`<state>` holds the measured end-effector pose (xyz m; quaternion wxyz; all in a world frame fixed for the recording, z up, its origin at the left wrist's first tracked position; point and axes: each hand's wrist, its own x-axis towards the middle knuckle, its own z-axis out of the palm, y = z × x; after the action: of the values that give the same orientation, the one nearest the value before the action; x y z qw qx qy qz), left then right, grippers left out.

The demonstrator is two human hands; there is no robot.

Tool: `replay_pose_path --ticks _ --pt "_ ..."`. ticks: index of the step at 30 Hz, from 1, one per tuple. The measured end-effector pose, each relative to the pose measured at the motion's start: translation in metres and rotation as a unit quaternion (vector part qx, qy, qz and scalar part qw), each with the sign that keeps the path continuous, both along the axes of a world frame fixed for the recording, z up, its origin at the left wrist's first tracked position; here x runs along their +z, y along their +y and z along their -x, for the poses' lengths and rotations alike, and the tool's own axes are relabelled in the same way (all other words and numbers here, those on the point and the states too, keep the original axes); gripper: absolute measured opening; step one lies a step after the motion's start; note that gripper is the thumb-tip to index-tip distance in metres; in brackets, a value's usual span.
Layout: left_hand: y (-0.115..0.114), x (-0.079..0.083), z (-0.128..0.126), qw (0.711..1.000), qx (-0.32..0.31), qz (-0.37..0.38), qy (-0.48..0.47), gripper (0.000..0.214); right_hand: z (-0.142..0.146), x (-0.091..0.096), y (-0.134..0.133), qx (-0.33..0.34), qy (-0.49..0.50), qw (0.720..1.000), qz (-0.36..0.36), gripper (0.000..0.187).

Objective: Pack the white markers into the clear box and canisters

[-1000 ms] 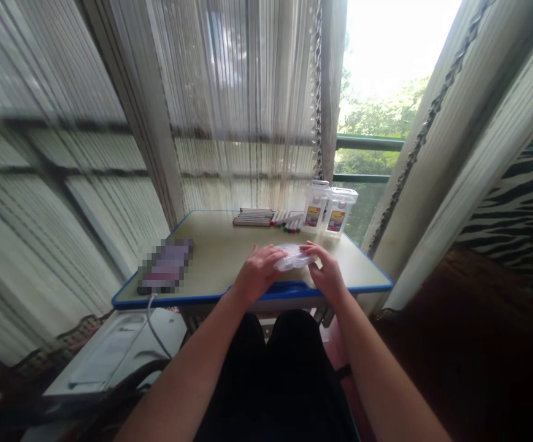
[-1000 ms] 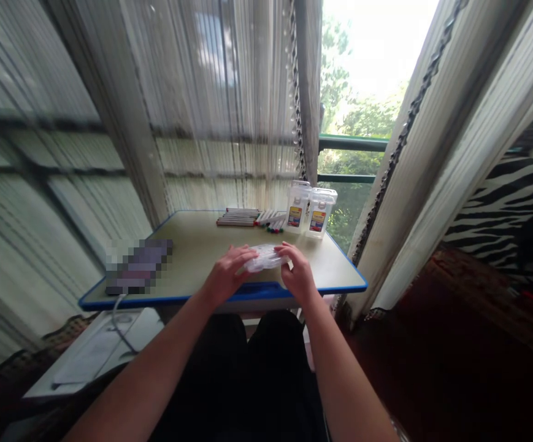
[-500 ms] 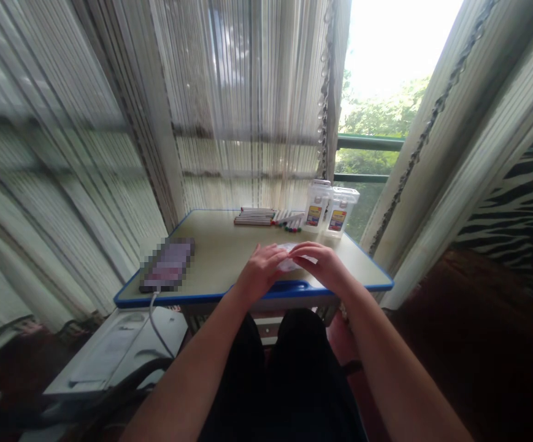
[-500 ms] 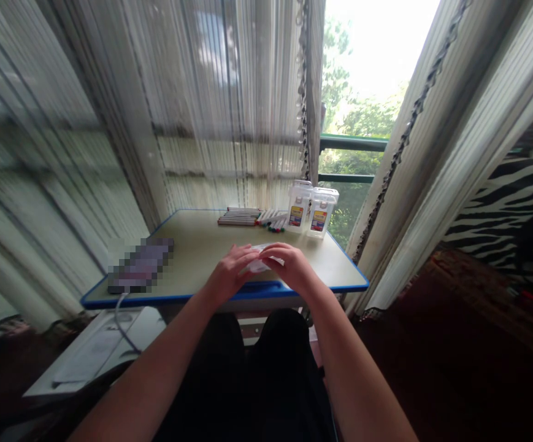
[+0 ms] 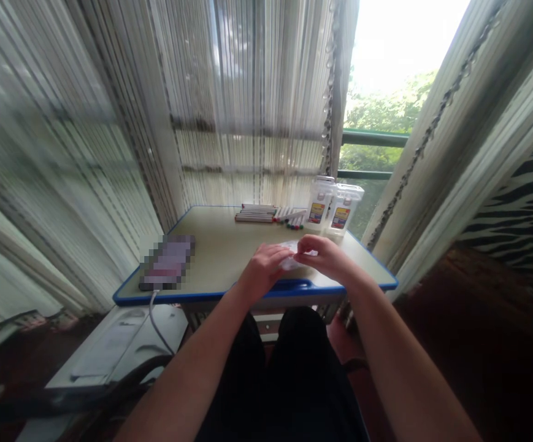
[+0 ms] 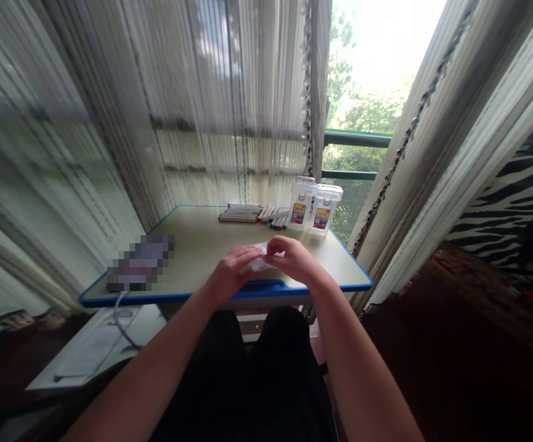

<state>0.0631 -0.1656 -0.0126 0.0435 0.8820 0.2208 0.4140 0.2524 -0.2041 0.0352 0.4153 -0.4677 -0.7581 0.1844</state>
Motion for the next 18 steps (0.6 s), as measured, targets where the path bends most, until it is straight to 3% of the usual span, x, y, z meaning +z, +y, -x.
replay_pose_path --ticks 7,10,13,18 --pt "0.001 0.001 -0.001 0.998 -0.023 0.029 -0.050 0.032 0.007 0.003 -0.004 -0.025 -0.004 0.999 -0.047 0.013" --pt "0.002 0.001 -0.001 0.992 0.013 0.071 -0.105 0.035 0.005 -0.003 -0.007 -0.071 0.043 0.985 -0.150 0.012" --pt "0.005 0.000 -0.001 0.979 0.065 0.115 -0.155 0.039 -0.001 -0.018 0.002 -0.142 0.109 0.957 -0.229 0.026" --pt "0.006 0.001 -0.002 0.963 0.133 0.135 -0.193 0.042 0.006 -0.049 0.030 -0.202 0.199 0.952 -0.110 0.062"
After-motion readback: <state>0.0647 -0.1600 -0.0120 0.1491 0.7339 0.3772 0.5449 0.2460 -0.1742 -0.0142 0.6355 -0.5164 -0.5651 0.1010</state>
